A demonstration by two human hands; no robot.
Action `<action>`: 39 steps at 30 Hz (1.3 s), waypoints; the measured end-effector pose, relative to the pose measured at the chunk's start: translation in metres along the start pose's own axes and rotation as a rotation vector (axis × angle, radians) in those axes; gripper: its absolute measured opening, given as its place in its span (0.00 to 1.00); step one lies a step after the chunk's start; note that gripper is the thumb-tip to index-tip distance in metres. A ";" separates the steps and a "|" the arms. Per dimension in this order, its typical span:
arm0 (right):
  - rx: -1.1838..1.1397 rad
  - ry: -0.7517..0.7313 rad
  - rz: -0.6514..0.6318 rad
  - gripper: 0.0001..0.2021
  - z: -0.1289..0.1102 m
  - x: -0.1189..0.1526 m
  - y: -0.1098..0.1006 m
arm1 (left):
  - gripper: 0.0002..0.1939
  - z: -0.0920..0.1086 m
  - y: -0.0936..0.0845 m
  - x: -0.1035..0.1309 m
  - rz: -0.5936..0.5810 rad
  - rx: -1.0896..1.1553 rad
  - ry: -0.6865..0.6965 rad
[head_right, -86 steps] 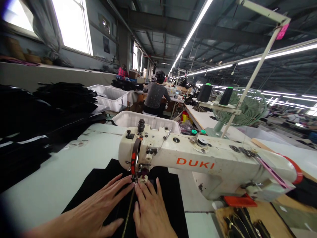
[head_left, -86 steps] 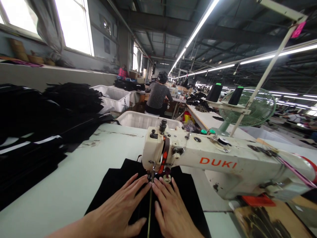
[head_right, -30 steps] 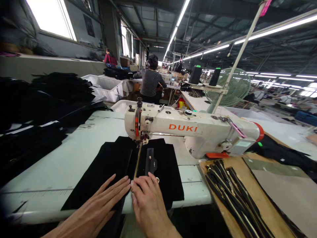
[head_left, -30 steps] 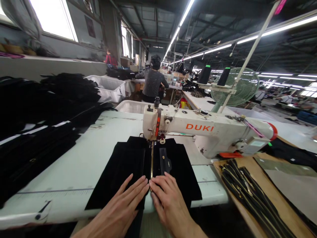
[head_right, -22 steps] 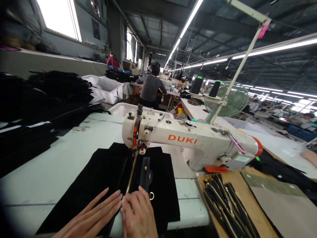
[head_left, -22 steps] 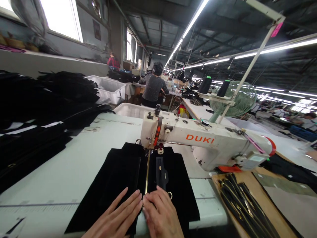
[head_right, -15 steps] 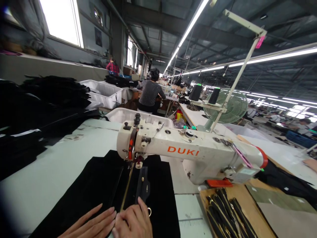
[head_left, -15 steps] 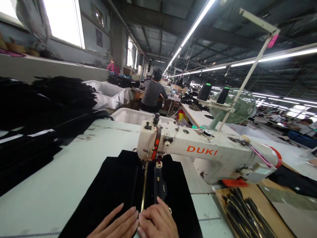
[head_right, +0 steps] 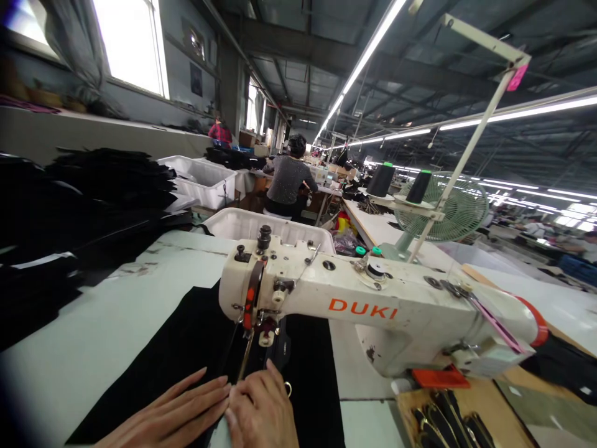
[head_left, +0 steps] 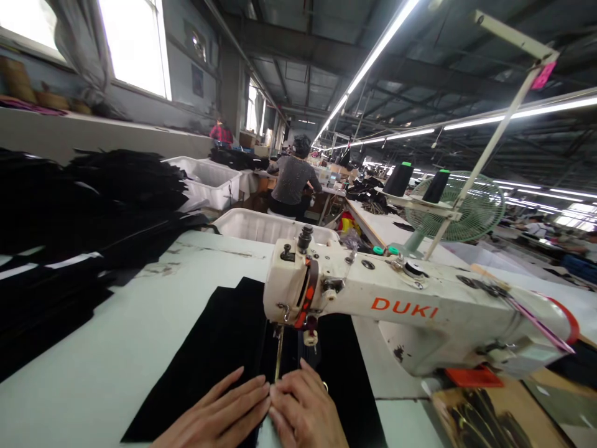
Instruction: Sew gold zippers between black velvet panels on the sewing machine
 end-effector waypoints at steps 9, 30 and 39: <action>-0.014 0.114 -0.151 0.11 0.021 -0.018 0.003 | 0.40 -0.017 -0.004 -0.012 -0.101 -0.071 -0.138; 0.017 0.435 -0.093 0.09 0.053 -0.020 0.019 | 0.23 -0.060 0.018 -0.033 -0.083 0.368 -0.401; 0.058 0.427 -0.107 0.09 0.048 -0.024 0.021 | 0.28 -0.051 0.007 -0.032 -0.079 0.323 -0.323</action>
Point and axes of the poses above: each hand's wrist, its own x-axis away from the middle knuckle, its own y-axis out of the palm, z = x × y, the point moved 4 cm from there along -x, towards the middle knuckle, and after that the axes turned 7 degrees about -x, right-handed, at the moved point
